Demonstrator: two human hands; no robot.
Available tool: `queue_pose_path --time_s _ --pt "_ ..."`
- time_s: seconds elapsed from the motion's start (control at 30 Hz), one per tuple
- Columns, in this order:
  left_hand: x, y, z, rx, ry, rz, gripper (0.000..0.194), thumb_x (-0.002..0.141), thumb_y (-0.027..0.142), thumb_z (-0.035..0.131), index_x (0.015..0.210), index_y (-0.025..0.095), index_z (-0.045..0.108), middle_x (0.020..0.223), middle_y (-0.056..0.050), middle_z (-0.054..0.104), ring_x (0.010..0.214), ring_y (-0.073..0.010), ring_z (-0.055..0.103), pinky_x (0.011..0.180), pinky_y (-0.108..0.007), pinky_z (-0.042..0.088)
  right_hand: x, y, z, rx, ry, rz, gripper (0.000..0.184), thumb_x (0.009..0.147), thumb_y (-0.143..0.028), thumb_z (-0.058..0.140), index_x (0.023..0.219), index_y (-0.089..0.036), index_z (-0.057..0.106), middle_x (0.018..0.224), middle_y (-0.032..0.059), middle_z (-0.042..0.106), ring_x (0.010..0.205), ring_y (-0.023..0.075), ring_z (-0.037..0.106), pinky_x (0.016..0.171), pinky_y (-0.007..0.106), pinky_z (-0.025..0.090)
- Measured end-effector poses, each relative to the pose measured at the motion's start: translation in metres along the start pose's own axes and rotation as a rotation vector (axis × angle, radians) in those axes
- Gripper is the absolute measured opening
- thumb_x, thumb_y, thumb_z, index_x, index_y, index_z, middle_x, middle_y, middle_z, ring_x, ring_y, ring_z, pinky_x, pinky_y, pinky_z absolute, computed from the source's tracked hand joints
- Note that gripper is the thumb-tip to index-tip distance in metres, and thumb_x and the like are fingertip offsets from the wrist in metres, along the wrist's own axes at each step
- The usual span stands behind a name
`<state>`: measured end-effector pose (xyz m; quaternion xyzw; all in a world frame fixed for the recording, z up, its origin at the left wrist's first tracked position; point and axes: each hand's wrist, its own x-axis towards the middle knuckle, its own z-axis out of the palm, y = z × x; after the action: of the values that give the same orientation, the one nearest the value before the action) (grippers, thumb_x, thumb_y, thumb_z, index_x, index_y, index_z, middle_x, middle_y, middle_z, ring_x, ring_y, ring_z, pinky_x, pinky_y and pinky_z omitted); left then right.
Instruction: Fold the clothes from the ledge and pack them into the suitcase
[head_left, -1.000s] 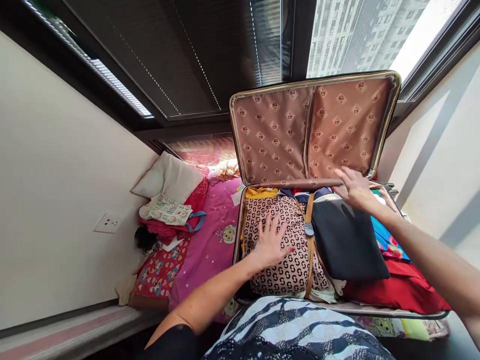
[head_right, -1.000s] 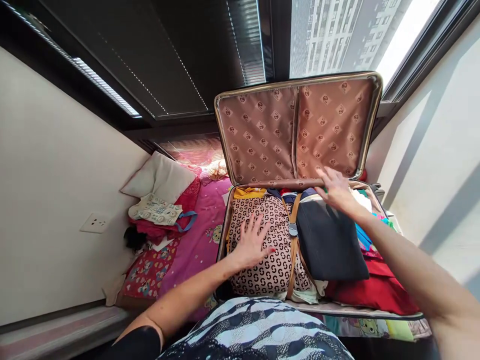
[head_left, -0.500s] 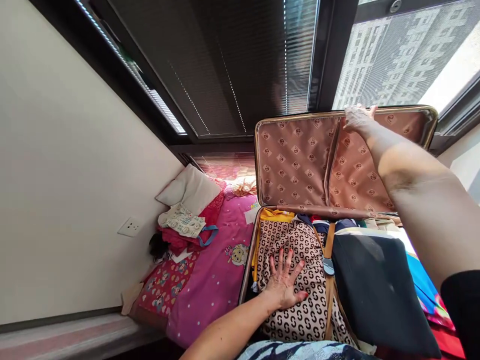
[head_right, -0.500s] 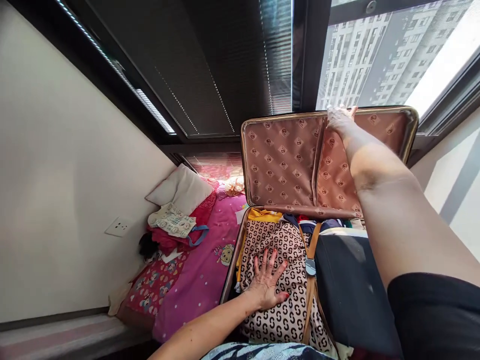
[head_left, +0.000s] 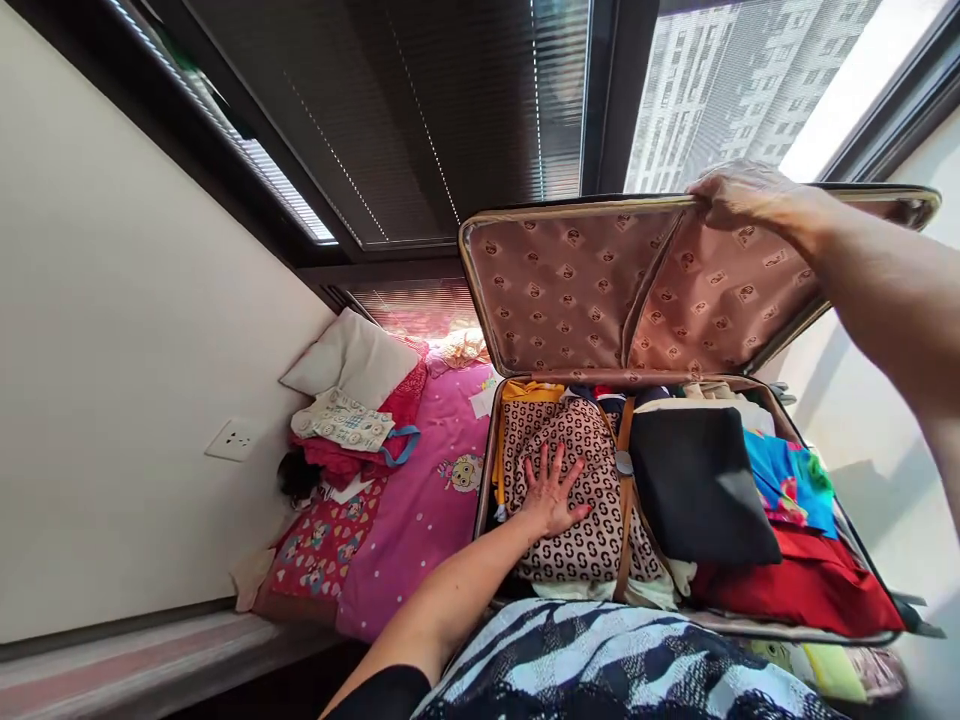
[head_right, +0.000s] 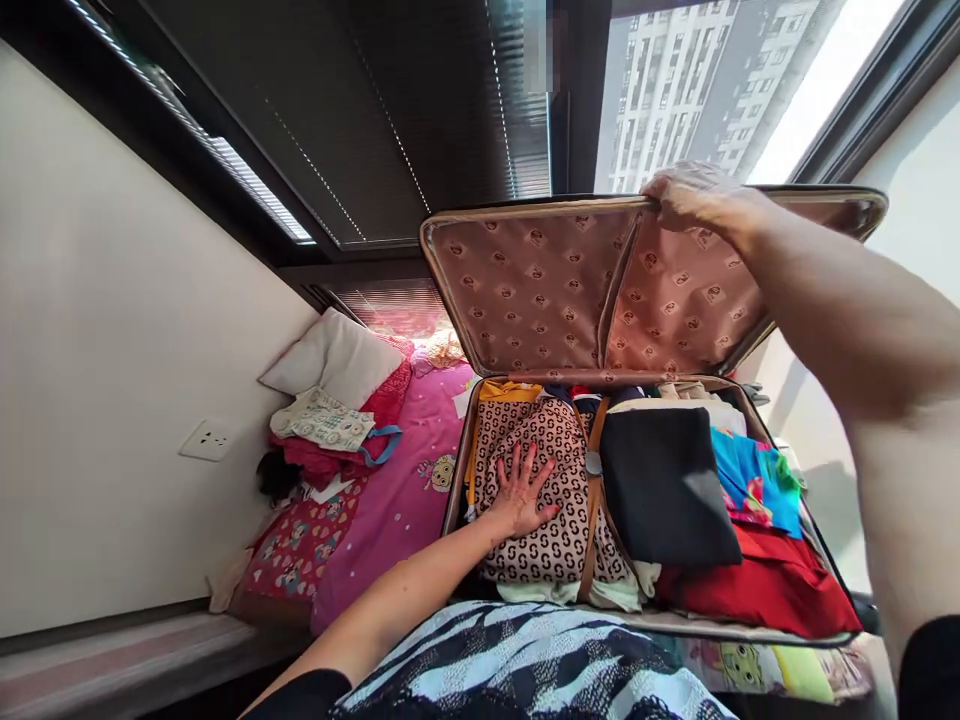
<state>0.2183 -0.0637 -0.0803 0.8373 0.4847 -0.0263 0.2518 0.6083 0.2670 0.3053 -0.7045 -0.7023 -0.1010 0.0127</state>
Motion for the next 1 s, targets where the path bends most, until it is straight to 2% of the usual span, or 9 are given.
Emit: queue_pose_path --time_s 0.17,0.3,0.4,0.47,0.6,0.7,0.77,0.87,1.0 --pt "0.002 0.008 -0.014 0.036 0.023 0.005 0.1 0.093 0.062 0.071 0.176 0.034 0.022 0.184 -0.013 -0.008 0.167 -0.05 -0.012 0.125 -0.082 -0.002 -0.141 -0.015 -0.047 -0.265 0.003 -0.377 0.068 0.1 -0.038 0.022 0.068 0.008 0.06 0.116 0.0122 0.068 0.119 0.0118 0.06 0.08 0.031 0.035" --pt "-0.005 0.011 -0.035 -0.062 0.01 0.044 0.095 0.093 0.06 0.073 0.174 0.033 0.031 0.184 -0.012 0.0 0.167 -0.0509 -0.004 0.126 -0.082 0.006 -0.282 -0.046 -0.047 -0.289 0.233 -0.56 0.02 0.099 -0.016 0.059 0.105 -0.004 0.074 0.101 0.0108 0.07 0.092 0.0144 0.059 0.077 0.028 0.033" --pt "-0.042 -0.006 -0.037 -0.36 0.199 -0.004 0.072 0.09 0.056 0.073 0.155 0.028 0.062 0.174 -0.014 0.04 0.165 -0.0467 0.024 0.131 -0.072 0.019 -0.391 -0.071 -0.02 -0.268 0.354 -0.612 0.022 0.093 -0.004 0.057 0.105 -0.013 0.073 0.09 0.0087 0.067 0.085 0.0198 0.055 0.078 0.032 0.037" --pt "-0.084 -0.031 -0.028 -0.644 0.423 -0.197 0.048 0.084 0.054 0.075 0.122 0.025 0.081 0.142 -0.017 0.07 0.151 -0.0449 0.049 0.131 -0.063 0.032 -0.46 -0.084 0.01 -0.223 0.365 -0.604 0.028 0.093 -0.006 0.058 0.115 -0.013 0.072 0.096 0.0105 0.068 0.088 0.0231 0.055 0.08 0.035 0.04" --pt "-0.171 -0.087 -0.011 -0.897 0.635 -0.548 0.049 0.087 0.066 0.058 0.103 0.024 0.077 0.113 -0.022 0.077 0.127 -0.0502 0.066 0.11 -0.072 0.051 -0.573 -0.107 0.09 -0.097 0.341 -0.451 0.041 0.091 -0.004 0.057 0.13 -0.012 0.067 0.099 0.0105 0.067 0.093 0.0252 0.057 0.086 0.039 0.044" --pt "-0.195 -0.099 -0.011 -1.254 0.729 -0.706 0.062 0.089 0.074 0.05 0.11 0.02 0.071 0.118 -0.022 0.076 0.12 -0.0416 0.072 0.104 -0.062 0.057 -0.625 -0.124 0.161 -0.032 0.327 -0.36 0.048 0.089 -0.008 0.058 0.136 -0.013 0.063 0.097 0.0096 0.066 0.093 0.0259 0.058 0.084 0.039 0.047" --pt "-0.19 -0.087 -0.01 -1.312 0.696 -0.654 0.07 0.09 0.076 0.049 0.124 0.018 0.067 0.129 -0.021 0.072 0.127 -0.0369 0.07 0.108 -0.057 0.055 -0.646 -0.135 0.203 -0.031 0.327 -0.333 0.063 0.086 -0.007 0.057 0.148 -0.016 0.056 0.103 0.0105 0.067 0.097 0.0269 0.061 0.082 0.04 0.05" --pt "-0.177 -0.056 0.004 -0.975 0.66 -0.477 0.076 0.087 0.067 0.063 0.142 0.016 0.059 0.149 -0.022 0.06 0.144 -0.0366 0.057 0.122 -0.056 0.045 -0.662 -0.144 0.242 -0.005 0.269 -0.294 0.085 0.081 -0.004 0.053 0.164 -0.023 0.045 0.118 0.0144 0.069 0.108 0.0308 0.064 0.085 0.043 0.056" --pt "-0.179 -0.039 0.032 -0.446 0.629 -0.379 0.078 0.092 0.052 0.063 0.158 0.014 0.047 0.166 -0.025 0.042 0.156 -0.0416 0.041 0.128 -0.065 0.034 -0.649 -0.115 0.24 0.269 0.103 -0.288 0.078 0.085 -0.011 0.054 0.161 -0.029 0.05 0.12 0.0126 0.071 0.106 0.0298 0.066 0.084 0.043 0.059"
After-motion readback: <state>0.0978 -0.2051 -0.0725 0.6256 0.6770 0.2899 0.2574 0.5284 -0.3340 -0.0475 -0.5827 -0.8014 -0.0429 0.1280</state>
